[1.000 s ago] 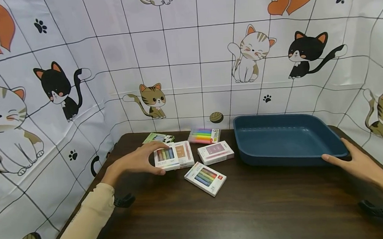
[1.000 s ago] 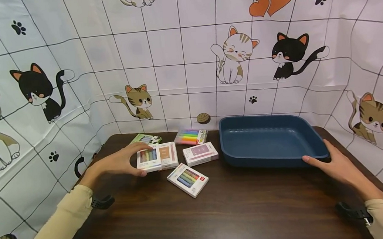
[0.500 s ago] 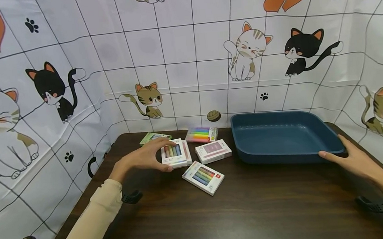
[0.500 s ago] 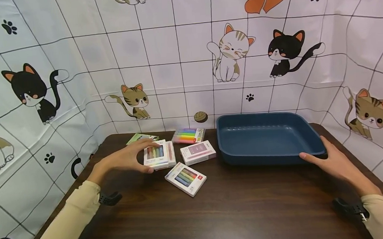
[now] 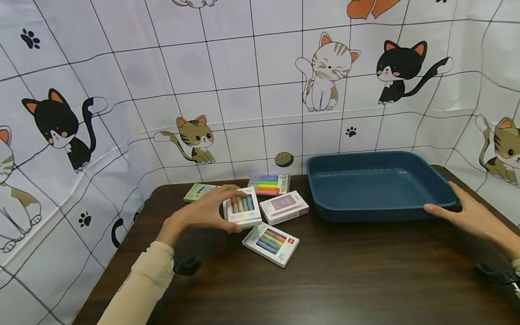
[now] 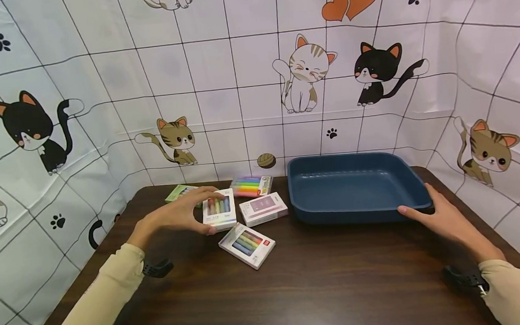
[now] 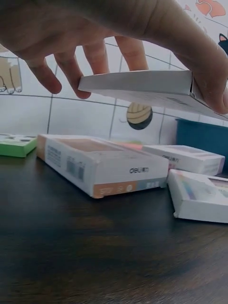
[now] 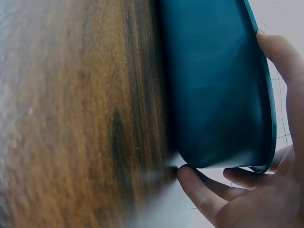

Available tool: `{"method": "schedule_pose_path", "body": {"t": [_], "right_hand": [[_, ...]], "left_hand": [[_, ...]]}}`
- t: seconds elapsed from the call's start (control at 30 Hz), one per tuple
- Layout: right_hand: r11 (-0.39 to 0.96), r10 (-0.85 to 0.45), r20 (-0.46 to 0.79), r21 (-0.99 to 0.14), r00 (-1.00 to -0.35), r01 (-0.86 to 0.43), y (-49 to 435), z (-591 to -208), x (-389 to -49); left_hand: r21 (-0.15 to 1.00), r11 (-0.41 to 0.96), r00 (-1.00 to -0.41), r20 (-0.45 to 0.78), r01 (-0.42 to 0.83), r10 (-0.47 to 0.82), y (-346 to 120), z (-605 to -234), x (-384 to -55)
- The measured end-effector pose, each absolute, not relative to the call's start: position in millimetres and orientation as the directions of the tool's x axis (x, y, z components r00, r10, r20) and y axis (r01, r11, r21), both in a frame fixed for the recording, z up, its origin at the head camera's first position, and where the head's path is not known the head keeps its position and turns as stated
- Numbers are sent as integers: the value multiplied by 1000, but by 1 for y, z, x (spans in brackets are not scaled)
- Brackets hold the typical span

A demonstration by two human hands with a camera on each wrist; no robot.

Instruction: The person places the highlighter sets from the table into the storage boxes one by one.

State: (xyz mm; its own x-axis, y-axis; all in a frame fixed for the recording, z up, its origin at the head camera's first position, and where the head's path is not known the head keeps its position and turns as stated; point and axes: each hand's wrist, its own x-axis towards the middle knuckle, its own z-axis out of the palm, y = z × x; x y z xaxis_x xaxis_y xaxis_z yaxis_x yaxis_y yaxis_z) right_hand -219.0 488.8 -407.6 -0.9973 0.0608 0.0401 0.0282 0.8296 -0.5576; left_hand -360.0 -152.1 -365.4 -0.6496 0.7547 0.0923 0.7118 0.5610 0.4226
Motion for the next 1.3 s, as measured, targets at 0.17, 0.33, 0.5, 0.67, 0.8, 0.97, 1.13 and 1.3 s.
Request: {"method": "schedule_pose_path", "body": {"t": [0.17, 0.33, 0.5, 0.67, 0.8, 0.97, 1.13, 1.3], "right_hand": [[829, 67, 47, -558, -997, 30, 489, -409, -221], [834, 66, 44, -551, -997, 31, 489, -409, -220], [831, 75, 43, -555, -996, 38, 489, -409, -218], [824, 74, 40, -565, -996, 39, 486, -408, -219], [826, 82, 31, -561, -996, 51, 487, -407, -220], [829, 82, 37, -558, -996, 47, 486, -404, -220], [832, 72, 48, -554, -996, 34, 487, -405, -220], [831, 70, 39, -555, -997, 36, 486, -406, -220]], "left_hand": [[418, 554, -641, 95, 720, 762, -141, -362, -361], [387, 565, -639, 87, 729, 765, -125, -361, -363], [365, 536, -605, 102, 761, 790, -106, -361, -365], [350, 530, -594, 102, 773, 798, -93, -363, -368], [329, 536, -593, 99, 777, 799, -86, -362, -369], [326, 535, -593, 106, 779, 799, -82, -358, -368], [327, 521, -579, 109, 789, 808, -75, -354, -367], [323, 509, -567, 115, 798, 816, -67, -352, -368]]}}
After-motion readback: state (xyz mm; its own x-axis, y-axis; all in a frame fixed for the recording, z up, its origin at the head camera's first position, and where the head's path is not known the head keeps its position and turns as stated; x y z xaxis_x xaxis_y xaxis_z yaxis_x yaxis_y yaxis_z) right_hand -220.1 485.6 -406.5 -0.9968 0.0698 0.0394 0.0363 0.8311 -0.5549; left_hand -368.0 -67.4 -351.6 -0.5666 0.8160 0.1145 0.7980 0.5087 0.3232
